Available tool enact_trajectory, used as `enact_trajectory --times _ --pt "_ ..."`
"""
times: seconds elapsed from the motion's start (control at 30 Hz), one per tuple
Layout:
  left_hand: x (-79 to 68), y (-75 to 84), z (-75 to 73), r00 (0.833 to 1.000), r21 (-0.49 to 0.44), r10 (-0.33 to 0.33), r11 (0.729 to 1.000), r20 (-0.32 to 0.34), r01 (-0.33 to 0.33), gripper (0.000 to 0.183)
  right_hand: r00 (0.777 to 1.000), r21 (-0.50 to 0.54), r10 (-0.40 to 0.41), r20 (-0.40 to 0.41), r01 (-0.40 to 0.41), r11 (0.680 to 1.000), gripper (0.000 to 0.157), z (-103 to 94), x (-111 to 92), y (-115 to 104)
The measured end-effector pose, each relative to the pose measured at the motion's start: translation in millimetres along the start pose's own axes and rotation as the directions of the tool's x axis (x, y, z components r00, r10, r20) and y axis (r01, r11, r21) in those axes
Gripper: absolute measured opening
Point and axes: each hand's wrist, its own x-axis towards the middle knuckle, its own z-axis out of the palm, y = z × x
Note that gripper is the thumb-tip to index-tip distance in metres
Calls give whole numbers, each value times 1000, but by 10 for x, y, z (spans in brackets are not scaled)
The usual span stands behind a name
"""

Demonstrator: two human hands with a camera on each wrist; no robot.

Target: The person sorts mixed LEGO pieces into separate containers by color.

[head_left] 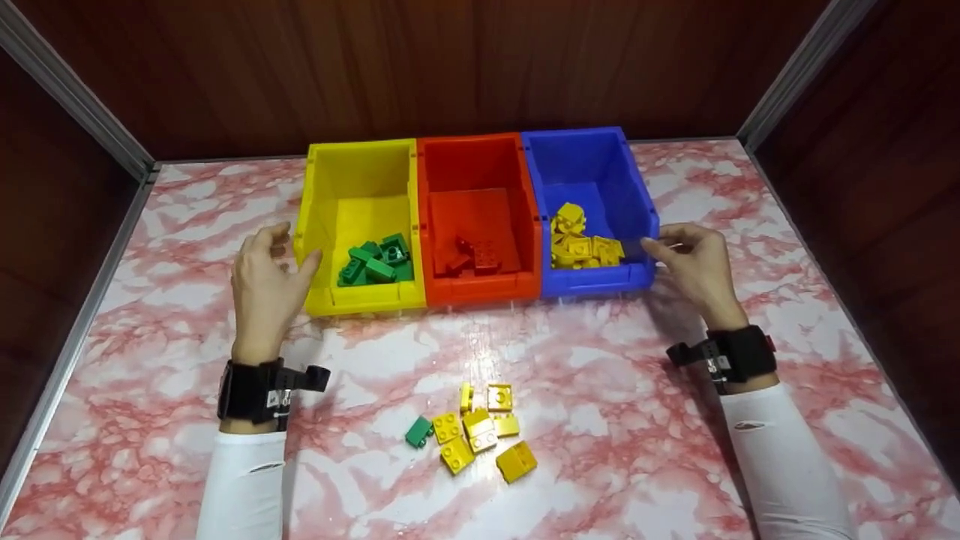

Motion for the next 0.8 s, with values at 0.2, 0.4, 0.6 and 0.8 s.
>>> enact_trajectory --times 0.2,0.4,0.6,0.8 --pt "-26 -103 48 997 -58 -74 996 -34 72 47 1000 26 -13 -9 13 1000 33 14 -8 -10" --pt "-26 -133 90 993 -52 -96 994 -69 92 37 999 28 -29 -12 30 999 32 20 0 -14" --pt "-24 -162 89 994 -23 -97 995 -55 96 31 1000 30 -20 -9 20 999 33 22 6 -7" --pt "-19 -161 83 994 -17 -103 995 -47 102 29 996 -36 -44 -83 41 998 45 -8 -63 -121"
